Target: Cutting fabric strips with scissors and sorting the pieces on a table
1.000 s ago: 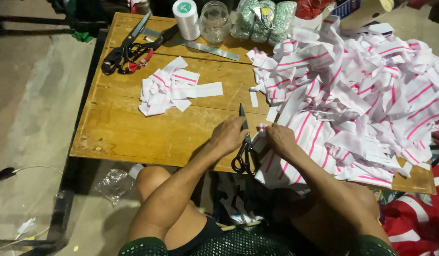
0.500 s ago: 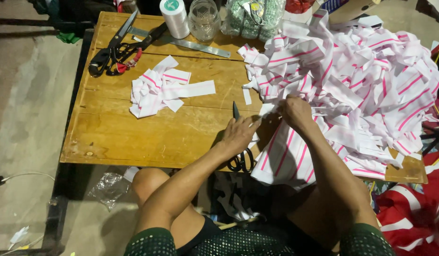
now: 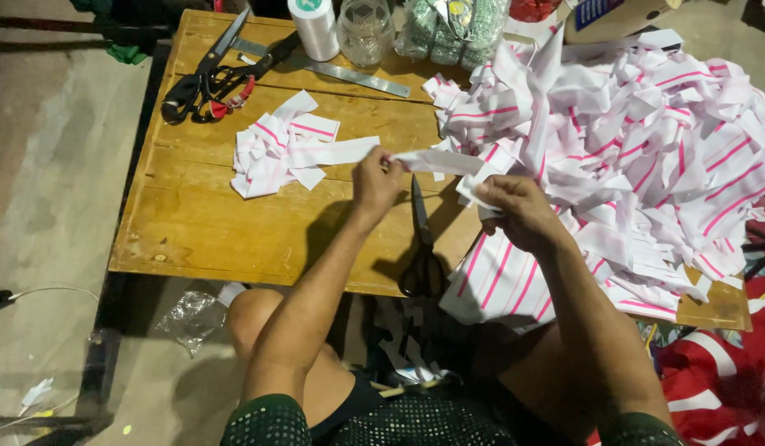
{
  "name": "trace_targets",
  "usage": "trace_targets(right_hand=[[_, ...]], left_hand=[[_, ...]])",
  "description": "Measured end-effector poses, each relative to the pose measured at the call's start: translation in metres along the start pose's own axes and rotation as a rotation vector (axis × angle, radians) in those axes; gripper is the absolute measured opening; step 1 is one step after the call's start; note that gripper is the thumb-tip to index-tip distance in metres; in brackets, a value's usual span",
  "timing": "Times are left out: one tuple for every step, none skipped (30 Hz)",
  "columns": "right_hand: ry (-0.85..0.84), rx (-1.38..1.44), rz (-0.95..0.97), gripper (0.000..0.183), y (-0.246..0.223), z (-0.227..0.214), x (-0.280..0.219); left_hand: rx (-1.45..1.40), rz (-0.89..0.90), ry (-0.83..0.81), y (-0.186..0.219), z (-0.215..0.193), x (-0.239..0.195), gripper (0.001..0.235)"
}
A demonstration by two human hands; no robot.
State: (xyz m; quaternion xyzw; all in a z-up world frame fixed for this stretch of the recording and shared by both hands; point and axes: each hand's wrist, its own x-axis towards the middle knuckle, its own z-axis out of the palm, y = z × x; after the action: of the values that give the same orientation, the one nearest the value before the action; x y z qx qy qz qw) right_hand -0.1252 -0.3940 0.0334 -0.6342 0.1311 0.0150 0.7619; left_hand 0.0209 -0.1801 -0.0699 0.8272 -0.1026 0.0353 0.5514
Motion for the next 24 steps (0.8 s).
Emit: trace_targets(right_hand=[[-0.008, 0.002, 0.0, 0.023, 0.002, -0.003, 0.002], [0.01, -0.378, 0.002, 0.032, 0.005, -0.006, 0.003], [0.027, -0.759, 0.001, 0.05, 0.007, -0.008, 0.005], [0.023, -0.758, -0.001, 0.05, 0.019, -0.013, 0.007], [0.043, -1.178, -0.004, 0.051, 0.03, -0.018, 0.009], [0.07, -1.598, -0.008, 0.052, 0.041, -0.025, 0.009], [0.072, -1.598, -0.009, 0.052, 0.07, -0.046, 0.027], [0.043, -1.684, 0.034, 0.035, 0.1, -0.066, 0.044], [0.015, -1.769, 0.078, 0.023, 0.129, -0.087, 0.062], [0.014, -1.77, 0.076, 0.023, 0.096, -0.058, 0.044], [-0.275, -1.488, 0.025, 0.022, 0.063, -0.028, 0.026], [-0.541, -1.184, -0.026, 0.029, 0.031, 0.002, 0.007], [-0.544, -1.185, -0.025, 0.029, 0.036, 0.007, 0.001], [-0.615, -0.915, 0.049, 0.03, 0.04, 0.012, -0.004], [-0.675, -0.642, 0.12, 0.035, 0.043, 0.016, -0.009], [-0.675, -0.645, 0.124, 0.035, 0.03, 0.031, -0.021], [-0.73, -0.577, 0.143, 0.034, 0.016, 0.045, -0.034], [-0.783, -0.507, 0.157, 0.032, 0.003, 0.061, -0.044], [-0.782, -0.509, 0.156, 0.032, 0.01, 0.06, -0.043], [-0.823, -0.632, 0.074, 0.027, 0.019, 0.061, -0.043], [-0.862, -0.756, -0.011, 0.023, 0.027, 0.061, -0.043], [-0.856, -0.749, -0.01, 0.023, 0.053, 0.042, -0.025], [-0.645, -0.94, -0.011, 0.032, 0.078, 0.024, -0.008], [-0.43, -1.123, -0.011, 0.041, 0.104, 0.005, 0.008]], left_hand=[[0.005, -0.002, 0.006, 0.026, -0.027, -0.001, 0.008], [-0.328, -0.129, 0.0, 0.053, -0.052, -0.003, 0.007], [-0.662, -0.254, -0.007, 0.08, -0.078, -0.004, 0.006], [-0.661, -0.254, -0.003, 0.076, -0.089, 0.0, 0.006], [-0.803, -0.309, 0.014, 0.072, -0.099, 0.004, 0.007], [-0.948, -0.364, 0.026, 0.069, -0.108, 0.008, 0.008], [-0.949, -0.362, 0.026, 0.043, -0.099, 0.017, 0.008], [-0.885, -0.336, 0.075, 0.017, -0.09, 0.027, 0.005], [-0.821, -0.309, 0.124, -0.009, -0.081, 0.037, 0.003], [-0.823, -0.308, 0.126, 0.005, -0.08, 0.026, 0.003], [-0.428, -0.205, -0.021, 0.018, -0.079, 0.015, 0.011], [-0.032, -0.103, -0.162, 0.031, -0.077, 0.003, 0.02], [-0.032, -0.105, -0.16, 0.031, -0.069, -0.008, 0.02], [0.245, -0.106, -0.364, 0.031, -0.06, -0.018, 0.034], [0.524, -0.106, -0.565, 0.031, -0.05, -0.028, 0.049], [0.519, -0.108, -0.565, 0.022, -0.045, -0.031, 0.049], [0.673, -0.108, -0.625, 0.012, -0.039, -0.033, 0.066], [0.83, -0.104, -0.683, 0.003, -0.035, -0.034, 0.085], [0.829, -0.103, -0.682, 0.009, -0.037, -0.033, 0.085], [0.829, -0.134, -0.633, 0.014, -0.041, -0.034, 0.085], [0.83, -0.166, -0.583, 0.019, -0.045, -0.035, 0.084], [0.834, -0.162, -0.59, 0.004, -0.045, -0.032, 0.084], [0.816, -0.167, -0.568, -0.01, -0.045, -0.029, 0.071], [0.793, -0.178, -0.544, -0.025, -0.045, -0.027, 0.059]])
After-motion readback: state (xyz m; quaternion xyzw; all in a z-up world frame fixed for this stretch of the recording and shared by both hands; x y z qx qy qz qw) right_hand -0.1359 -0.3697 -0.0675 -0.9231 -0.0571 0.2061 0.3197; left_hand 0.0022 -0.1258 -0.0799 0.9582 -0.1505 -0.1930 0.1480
